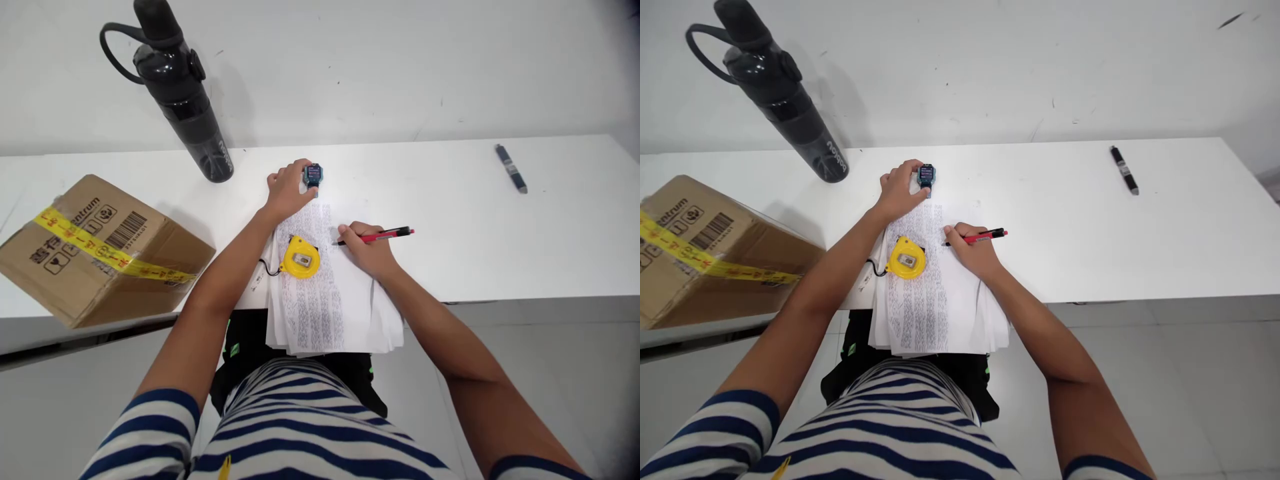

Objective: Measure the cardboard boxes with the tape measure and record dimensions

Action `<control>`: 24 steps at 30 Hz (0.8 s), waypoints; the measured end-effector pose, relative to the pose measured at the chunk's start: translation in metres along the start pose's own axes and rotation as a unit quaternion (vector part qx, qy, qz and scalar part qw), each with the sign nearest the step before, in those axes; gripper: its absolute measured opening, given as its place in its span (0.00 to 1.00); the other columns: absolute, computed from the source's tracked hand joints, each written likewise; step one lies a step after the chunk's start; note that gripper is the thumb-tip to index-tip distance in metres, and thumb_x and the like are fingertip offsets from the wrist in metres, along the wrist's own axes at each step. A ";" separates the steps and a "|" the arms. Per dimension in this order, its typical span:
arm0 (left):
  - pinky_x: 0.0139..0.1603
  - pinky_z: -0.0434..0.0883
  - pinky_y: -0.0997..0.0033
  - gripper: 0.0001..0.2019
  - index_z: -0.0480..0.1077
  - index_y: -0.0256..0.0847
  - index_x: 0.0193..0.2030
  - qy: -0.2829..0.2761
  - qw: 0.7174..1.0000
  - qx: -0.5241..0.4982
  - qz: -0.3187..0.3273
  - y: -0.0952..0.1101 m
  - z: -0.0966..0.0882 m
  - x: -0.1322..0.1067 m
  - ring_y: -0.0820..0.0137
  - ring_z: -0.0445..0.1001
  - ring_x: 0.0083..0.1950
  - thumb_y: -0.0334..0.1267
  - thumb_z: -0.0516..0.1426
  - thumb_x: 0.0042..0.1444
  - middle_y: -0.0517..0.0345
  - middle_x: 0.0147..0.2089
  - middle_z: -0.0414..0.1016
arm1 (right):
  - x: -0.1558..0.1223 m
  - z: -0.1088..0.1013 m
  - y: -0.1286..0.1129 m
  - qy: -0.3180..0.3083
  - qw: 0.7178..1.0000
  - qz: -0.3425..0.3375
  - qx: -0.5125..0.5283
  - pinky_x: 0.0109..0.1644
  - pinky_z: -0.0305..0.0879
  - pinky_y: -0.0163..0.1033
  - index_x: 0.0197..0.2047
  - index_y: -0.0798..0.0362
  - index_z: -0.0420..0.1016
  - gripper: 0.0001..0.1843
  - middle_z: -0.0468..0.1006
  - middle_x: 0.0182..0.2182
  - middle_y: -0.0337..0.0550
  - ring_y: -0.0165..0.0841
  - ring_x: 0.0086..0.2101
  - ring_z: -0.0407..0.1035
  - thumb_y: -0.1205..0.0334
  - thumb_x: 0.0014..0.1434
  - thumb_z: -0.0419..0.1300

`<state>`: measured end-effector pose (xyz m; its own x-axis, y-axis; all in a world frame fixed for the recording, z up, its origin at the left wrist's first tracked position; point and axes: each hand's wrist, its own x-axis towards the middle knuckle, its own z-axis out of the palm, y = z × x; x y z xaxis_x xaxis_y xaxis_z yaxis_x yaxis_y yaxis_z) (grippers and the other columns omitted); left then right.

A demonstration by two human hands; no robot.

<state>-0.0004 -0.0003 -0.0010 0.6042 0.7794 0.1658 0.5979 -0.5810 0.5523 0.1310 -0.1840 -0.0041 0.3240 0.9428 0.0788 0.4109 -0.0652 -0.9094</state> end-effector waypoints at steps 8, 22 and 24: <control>0.68 0.49 0.43 0.39 0.46 0.53 0.72 -0.020 0.999 0.016 0.024 0.009 -0.016 0.014 0.48 0.50 0.72 0.50 0.57 0.55 0.49 0.72 0.52 | 0.001 0.000 -0.002 -0.011 1.000 -0.009 0.010 0.30 0.61 0.39 0.18 0.50 0.61 0.25 0.68 0.17 0.37 0.31 0.23 0.64 0.45 0.60 0.57; 0.73 0.37 0.43 0.31 0.64 0.43 0.65 -0.104 0.985 0.112 0.078 0.035 0.031 0.068 0.52 0.44 0.77 0.59 0.41 0.66 0.46 0.74 0.53 | 0.008 -0.001 0.002 -0.021 0.998 -0.016 0.060 0.31 0.62 0.38 0.18 0.49 0.58 0.26 0.66 0.18 0.37 0.31 0.25 0.65 0.44 0.61 0.56; 0.73 0.39 0.43 0.29 0.61 0.46 0.66 -0.075 0.995 0.047 0.050 0.045 0.016 0.070 0.54 0.42 0.77 0.58 0.41 0.67 0.48 0.75 0.52 | 0.008 -0.001 0.002 -0.019 0.997 -0.013 0.073 0.32 0.62 0.38 0.18 0.49 0.58 0.27 0.65 0.18 0.36 0.31 0.25 0.65 0.43 0.60 0.57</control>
<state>0.0768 0.0242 0.0224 0.7304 0.6773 0.0879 0.5738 -0.6783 0.4589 0.1358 -0.1767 -0.0051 0.2822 0.9551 0.0900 0.2899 0.0045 -0.9570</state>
